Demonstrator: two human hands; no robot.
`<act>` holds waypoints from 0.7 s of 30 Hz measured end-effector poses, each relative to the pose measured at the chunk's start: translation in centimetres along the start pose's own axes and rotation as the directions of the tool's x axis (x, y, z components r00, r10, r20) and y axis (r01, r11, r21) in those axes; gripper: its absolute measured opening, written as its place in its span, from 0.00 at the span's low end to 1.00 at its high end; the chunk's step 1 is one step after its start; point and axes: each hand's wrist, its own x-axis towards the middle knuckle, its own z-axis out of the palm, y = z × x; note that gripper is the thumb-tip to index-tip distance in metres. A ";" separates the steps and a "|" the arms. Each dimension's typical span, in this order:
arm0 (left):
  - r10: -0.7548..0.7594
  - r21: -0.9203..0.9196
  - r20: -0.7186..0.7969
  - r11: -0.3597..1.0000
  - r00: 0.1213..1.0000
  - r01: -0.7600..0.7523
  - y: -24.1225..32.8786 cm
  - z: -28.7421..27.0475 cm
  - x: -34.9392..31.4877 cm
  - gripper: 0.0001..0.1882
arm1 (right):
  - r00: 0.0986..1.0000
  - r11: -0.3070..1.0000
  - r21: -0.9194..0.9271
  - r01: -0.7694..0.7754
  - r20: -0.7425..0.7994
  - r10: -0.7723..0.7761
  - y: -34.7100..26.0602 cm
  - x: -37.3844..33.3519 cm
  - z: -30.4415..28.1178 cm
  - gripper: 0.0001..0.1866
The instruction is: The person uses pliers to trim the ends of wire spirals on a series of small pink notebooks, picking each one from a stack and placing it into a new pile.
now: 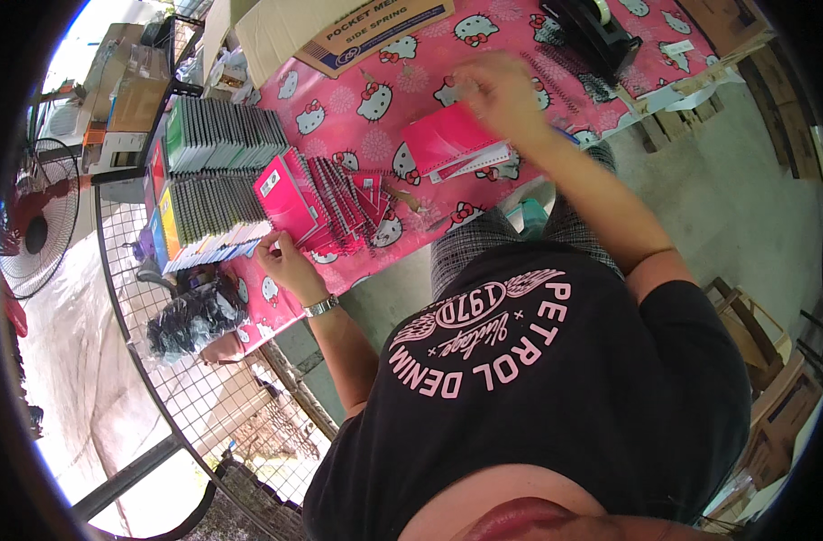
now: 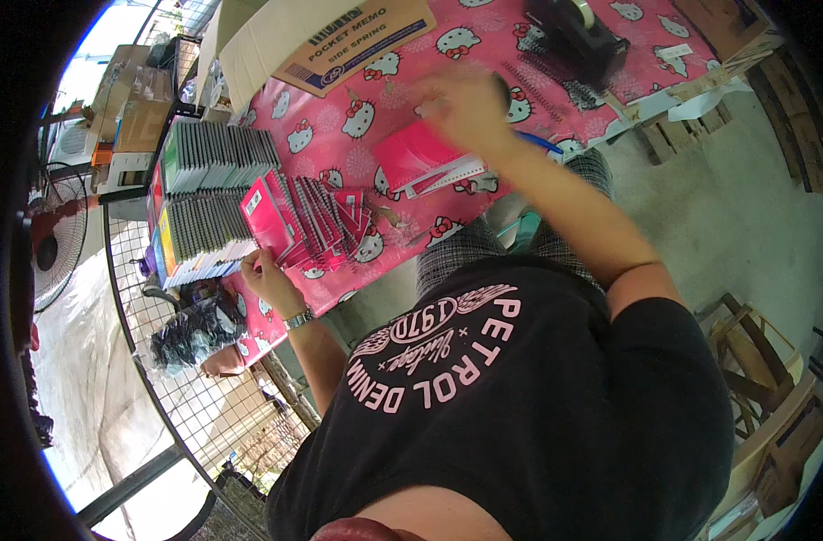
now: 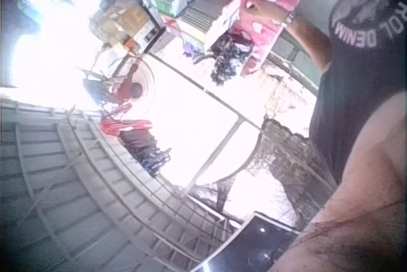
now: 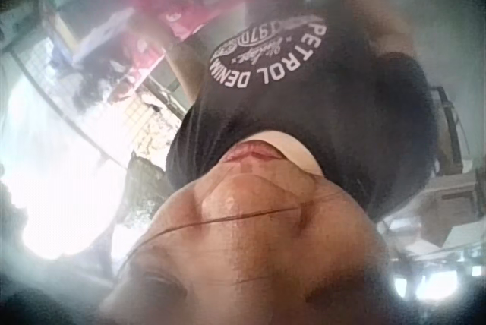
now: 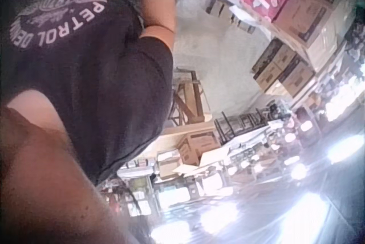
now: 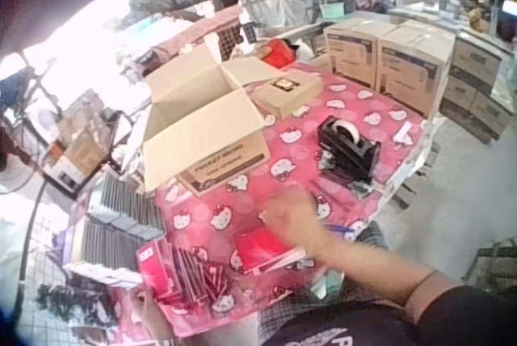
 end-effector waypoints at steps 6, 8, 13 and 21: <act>0.690 0.328 0.162 0.637 0.706 -0.698 8.7 6.9 -2.7 0.08 | 0.916 0.854 -0.406 -0.325 0.090 0.391 12.4 -5.7 -5.4 0.15; 0.673 -0.047 0.495 0.653 0.550 -0.756 12.3 11.1 -6.0 0.13 | 0.877 0.836 -0.419 -0.355 0.162 0.453 14.0 -6.5 -5.1 0.18; 0.630 -0.096 0.740 0.445 0.235 -0.890 10.4 17.7 -10.5 0.14 | 0.921 0.882 -0.285 -0.376 -0.005 0.390 11.8 -4.1 -5.9 0.20; 0.519 -0.218 0.844 0.559 0.133 -0.800 11.3 17.2 -7.8 0.13 | 0.896 0.940 0.082 -0.332 0.338 0.287 3.0 -3.1 -8.1 0.16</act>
